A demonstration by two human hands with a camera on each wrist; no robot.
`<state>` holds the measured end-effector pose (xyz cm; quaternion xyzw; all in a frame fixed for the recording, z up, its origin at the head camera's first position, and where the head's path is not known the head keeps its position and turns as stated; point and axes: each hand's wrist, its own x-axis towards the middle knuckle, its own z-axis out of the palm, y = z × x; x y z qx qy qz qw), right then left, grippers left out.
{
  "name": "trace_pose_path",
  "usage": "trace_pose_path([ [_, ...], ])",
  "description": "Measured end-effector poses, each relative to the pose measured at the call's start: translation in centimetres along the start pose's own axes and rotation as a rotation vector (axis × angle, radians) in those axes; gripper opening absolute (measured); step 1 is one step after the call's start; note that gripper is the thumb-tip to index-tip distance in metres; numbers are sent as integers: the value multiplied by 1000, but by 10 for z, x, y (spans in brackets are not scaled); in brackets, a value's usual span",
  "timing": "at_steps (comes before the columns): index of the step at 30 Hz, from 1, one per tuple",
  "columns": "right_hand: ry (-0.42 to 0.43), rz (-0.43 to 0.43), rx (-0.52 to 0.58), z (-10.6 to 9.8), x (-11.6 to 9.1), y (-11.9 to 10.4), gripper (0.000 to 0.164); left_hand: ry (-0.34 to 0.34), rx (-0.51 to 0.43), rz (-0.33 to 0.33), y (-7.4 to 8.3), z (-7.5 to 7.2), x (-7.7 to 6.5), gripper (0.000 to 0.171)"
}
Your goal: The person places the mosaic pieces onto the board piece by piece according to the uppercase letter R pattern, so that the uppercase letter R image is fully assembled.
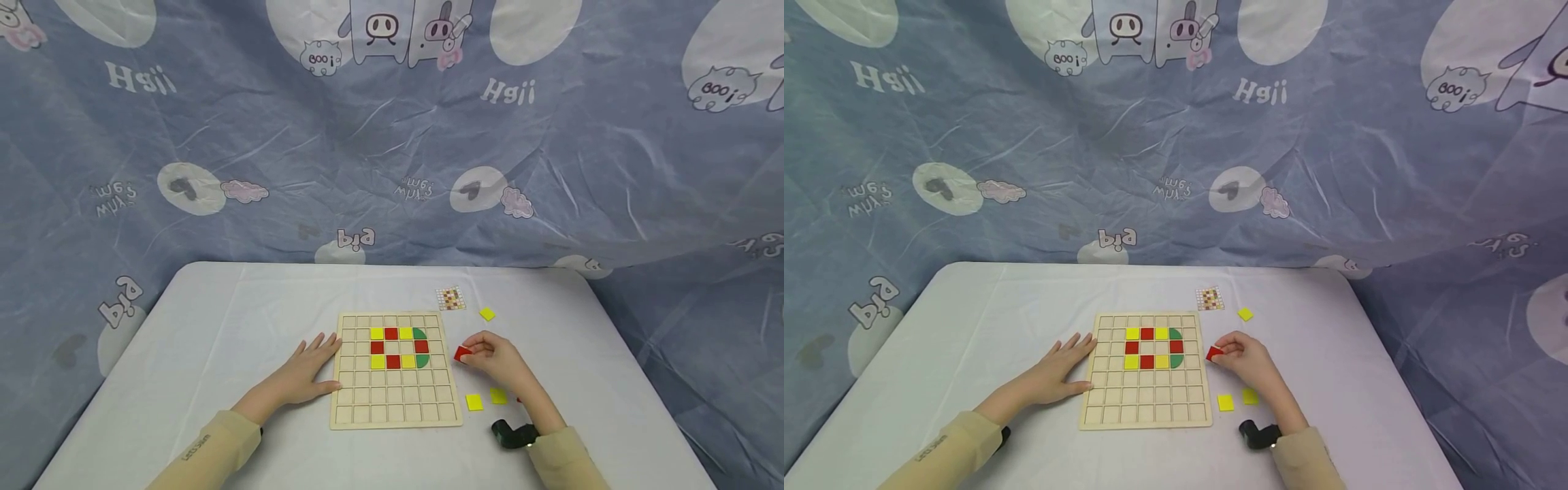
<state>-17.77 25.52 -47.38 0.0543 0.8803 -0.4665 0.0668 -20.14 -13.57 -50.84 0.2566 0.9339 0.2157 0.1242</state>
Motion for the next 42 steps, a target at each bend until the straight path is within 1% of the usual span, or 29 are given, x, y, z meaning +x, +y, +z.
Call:
trace_pose_path([
  [3,-34,-15,65,20,-1,-16,25,-5,4,-2,1,-1,0,87],
  [5,-53,-36,75,35,-1,-25,22,-3,4,-1,2,-1,0,87],
  [8,-90,-94,71,57,-1,-36,20,-5,3,-5,2,-2,0,87],
  [10,-113,-141,57,71,-1,-42,18,-7,2,-7,2,-1,0,87],
  [14,-144,-208,28,95,0,-50,12,-7,1,-6,1,0,0,87],
  [19,-144,-248,-43,115,0,-57,8,-2,-7,-1,0,0,0,86],
  [24,-143,-261,-114,122,-2,-60,8,-11,-13,-8,1,1,0,87],
  [29,-137,-291,-148,123,-4,-62,6,-9,-7,-17,2,0,1,88],
  [36,-104,-308,-220,125,-5,-64,5,-13,-11,-14,2,-1,1,88],
  [42,-100,-285,-208,123,-8,-65,4,-8,-7,-15,3,-1,1,88],
])
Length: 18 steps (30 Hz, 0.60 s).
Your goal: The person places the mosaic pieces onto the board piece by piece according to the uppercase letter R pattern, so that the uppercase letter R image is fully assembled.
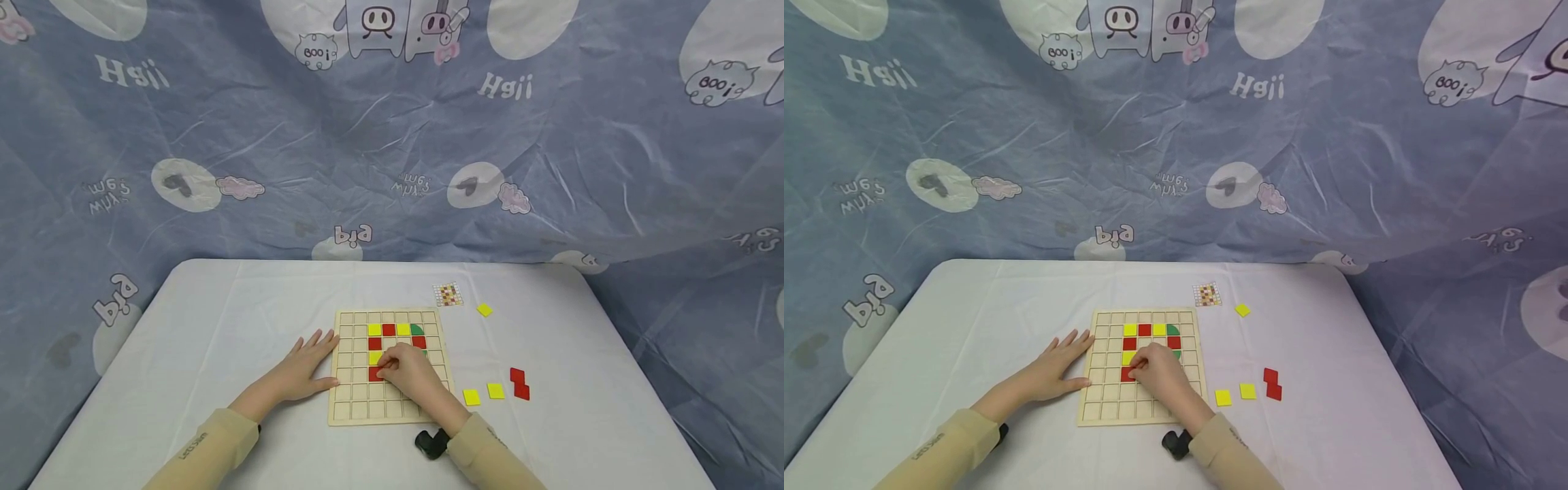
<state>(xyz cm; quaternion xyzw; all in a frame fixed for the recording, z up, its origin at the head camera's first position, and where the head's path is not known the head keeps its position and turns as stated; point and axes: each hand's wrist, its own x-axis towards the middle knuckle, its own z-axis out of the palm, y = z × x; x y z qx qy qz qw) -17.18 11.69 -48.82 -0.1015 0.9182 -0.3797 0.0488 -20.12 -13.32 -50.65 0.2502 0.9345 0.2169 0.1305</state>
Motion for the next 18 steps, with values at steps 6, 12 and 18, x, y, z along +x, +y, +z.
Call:
trace_pose_path([
  [6,35,3,54,-14,-6,7,9,0,-7,7,-1,0,0,87],
  [12,55,52,115,-48,-22,27,13,5,-7,9,-3,2,1,87],
  [18,69,168,98,-83,-43,58,15,7,-4,6,-3,2,1,88],
])
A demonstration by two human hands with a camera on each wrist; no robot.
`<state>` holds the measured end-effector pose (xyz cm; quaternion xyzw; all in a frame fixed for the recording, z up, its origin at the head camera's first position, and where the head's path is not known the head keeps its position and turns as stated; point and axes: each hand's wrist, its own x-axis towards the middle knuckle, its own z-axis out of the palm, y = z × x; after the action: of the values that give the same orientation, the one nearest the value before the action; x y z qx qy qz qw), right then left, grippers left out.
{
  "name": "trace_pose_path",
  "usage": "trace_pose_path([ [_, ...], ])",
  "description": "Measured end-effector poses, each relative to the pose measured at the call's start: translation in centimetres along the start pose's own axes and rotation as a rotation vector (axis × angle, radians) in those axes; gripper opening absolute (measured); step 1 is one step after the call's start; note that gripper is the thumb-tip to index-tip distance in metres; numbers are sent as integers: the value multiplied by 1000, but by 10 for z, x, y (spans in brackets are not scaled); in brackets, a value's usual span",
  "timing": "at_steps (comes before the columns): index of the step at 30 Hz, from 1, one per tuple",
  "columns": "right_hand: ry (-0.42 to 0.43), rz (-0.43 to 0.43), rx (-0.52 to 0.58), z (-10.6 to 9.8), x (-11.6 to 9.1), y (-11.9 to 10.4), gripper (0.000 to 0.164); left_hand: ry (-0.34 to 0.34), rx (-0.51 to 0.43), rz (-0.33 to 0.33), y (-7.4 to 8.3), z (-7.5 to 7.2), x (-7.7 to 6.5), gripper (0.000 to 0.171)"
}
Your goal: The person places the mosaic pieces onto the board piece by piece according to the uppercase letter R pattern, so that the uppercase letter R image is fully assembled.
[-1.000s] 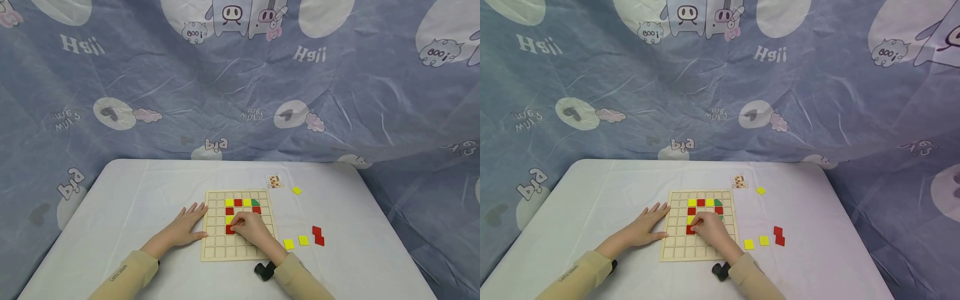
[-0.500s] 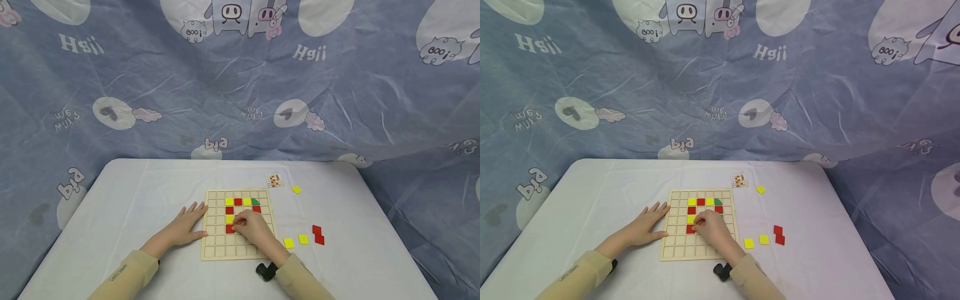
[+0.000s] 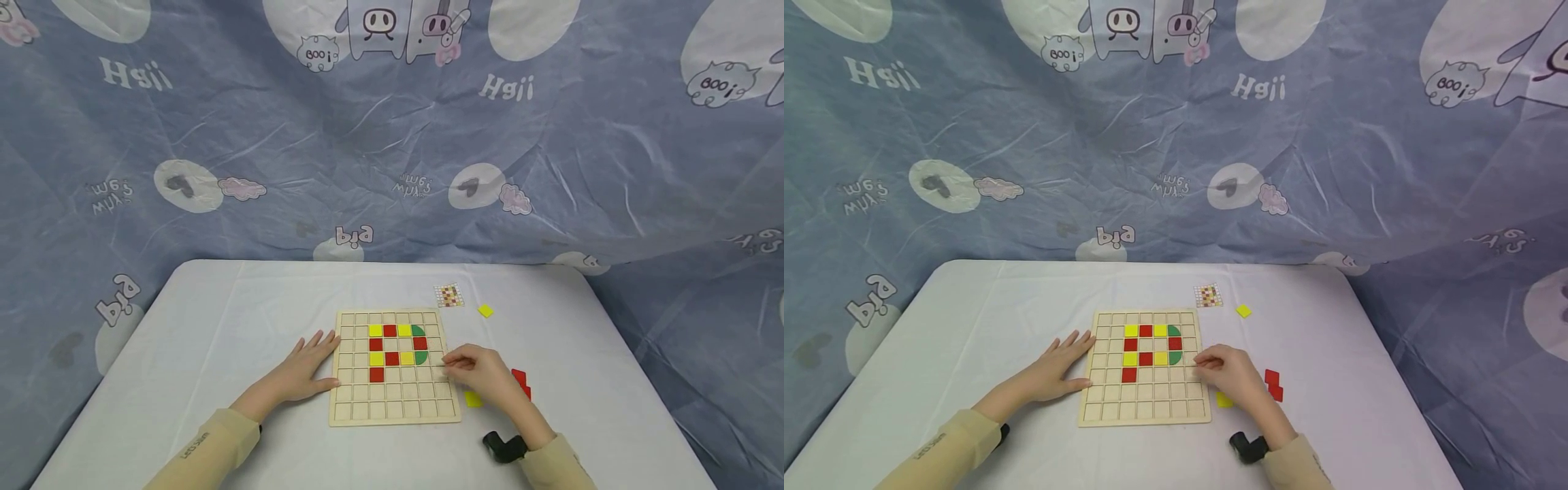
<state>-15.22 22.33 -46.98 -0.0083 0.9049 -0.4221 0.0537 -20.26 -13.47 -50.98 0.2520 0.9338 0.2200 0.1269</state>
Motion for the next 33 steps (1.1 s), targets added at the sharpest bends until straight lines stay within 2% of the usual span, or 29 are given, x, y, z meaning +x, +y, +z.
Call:
trace_pose_path([
  [6,-5,55,-60,-17,-12,26,16,-2,2,-4,0,-1,0,88],
  [11,-59,36,-73,-20,-18,36,22,-2,-5,-7,0,0,1,87],
  [19,-121,18,-151,-20,-25,37,28,-9,-7,-11,0,0,-2,87],
  [26,-88,29,-223,-15,-23,34,27,-7,-7,-8,1,-2,-3,87],
  [33,-78,68,-202,-16,-22,34,29,-9,-7,-4,2,-3,-2,87],
])
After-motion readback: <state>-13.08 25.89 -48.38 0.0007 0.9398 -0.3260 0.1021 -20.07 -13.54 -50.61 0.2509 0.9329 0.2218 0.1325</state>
